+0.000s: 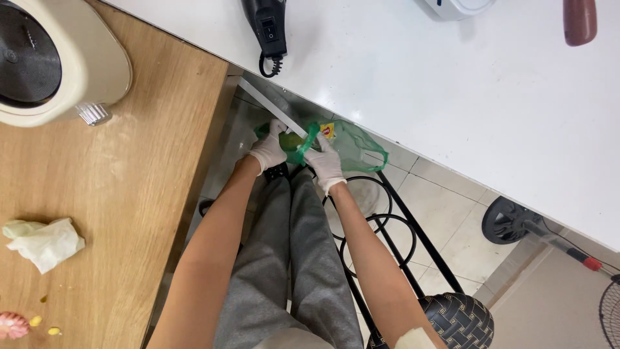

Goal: Cleaning residual wax from a melting pot using a heat gun and paper towels.

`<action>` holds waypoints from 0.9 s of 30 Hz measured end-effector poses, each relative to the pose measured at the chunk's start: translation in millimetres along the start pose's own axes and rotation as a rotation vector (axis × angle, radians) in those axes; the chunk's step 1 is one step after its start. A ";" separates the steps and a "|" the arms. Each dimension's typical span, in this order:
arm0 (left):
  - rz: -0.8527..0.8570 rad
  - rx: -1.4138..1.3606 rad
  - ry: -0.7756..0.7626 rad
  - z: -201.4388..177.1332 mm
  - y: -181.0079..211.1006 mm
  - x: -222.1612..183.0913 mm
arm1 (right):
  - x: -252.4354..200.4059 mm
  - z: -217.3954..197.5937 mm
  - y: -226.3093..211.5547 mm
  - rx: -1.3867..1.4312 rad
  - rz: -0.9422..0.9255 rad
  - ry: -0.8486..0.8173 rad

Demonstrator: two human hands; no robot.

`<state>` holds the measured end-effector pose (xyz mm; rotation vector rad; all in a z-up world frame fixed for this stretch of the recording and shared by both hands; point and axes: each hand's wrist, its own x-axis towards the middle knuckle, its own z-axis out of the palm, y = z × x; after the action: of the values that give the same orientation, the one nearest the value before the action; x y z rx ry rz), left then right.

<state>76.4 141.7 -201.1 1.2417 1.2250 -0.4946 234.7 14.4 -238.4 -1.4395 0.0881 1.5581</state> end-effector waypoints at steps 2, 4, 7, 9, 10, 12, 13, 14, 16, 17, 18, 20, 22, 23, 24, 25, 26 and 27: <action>0.055 0.038 -0.023 0.6 -2.1 7.9 | -4.6 31.6 -23.6 -0.026 0.032 0.025; 0.104 0.070 -0.044 -0.4 2.2 7.3 | -6.9 51.6 -42.6 -0.057 0.071 0.046; 0.000 -0.077 -0.030 -1.4 13.2 -6.4 | -11.4 50.9 -53.4 -0.156 0.089 0.187; -0.035 -0.113 0.023 -0.5 18.6 -12.2 | -16.5 31.8 -52.9 0.048 0.070 0.250; -0.035 -0.121 0.026 5.8 12.5 -6.2 | -31.5 29.3 -61.1 0.041 0.072 0.247; 0.104 -0.157 0.090 15.6 -2.2 3.9 | -61.6 27.4 -75.5 -0.213 0.059 0.304; 0.099 -0.159 0.097 10.6 0.4 -1.0 | -72.3 16.1 -74.3 -0.215 0.062 0.297; 0.087 -0.118 0.057 5.9 2.8 -6.1 | -83.2 4.5 -72.8 -0.249 0.053 0.329; 0.072 -0.081 0.018 0.3 4.3 -10.5 | -98.5 -20.3 -63.1 -0.286 0.046 0.359; 0.072 -0.040 0.006 -0.7 3.5 -10.0 | -103.1 -33.4 -54.9 -0.252 -0.010 0.339; 0.073 0.001 -0.008 -0.7 3.5 -9.2 | -108.3 -47.5 -47.3 -0.219 -0.065 0.320; 0.076 -0.025 -0.008 3.0 -3.8 -1.5 | -111.7 -37.7 -51.5 -0.195 -0.101 0.291; 0.082 -0.047 -0.011 0.6 -0.3 -5.5 | -108.9 -28.1 -49.8 -0.168 -0.139 0.266; 0.021 -0.009 -0.046 -4.4 7.3 -12.8 | -103.2 -23.3 -46.8 -0.180 -0.137 0.233; -0.038 0.031 -0.083 -9.7 15.3 -19.7 | -97.6 -18.4 -43.7 -0.191 -0.138 0.202; -0.035 0.034 -0.086 -9.6 14.3 -18.7 | -93.6 -3.1 -47.4 -0.190 -0.140 0.207; -0.027 0.054 -0.092 -9.2 13.7 -17.2 | -89.6 11.6 -50.9 -0.264 -0.112 0.209; -0.019 0.075 -0.097 -8.6 13.0 -15.4 | -85.1 26.1 -54.4 -0.338 -0.085 0.211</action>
<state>78.4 148.9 -180.5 1.2550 1.1460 -0.6130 237.2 9.6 -134.2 -1.8462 -0.1160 1.3935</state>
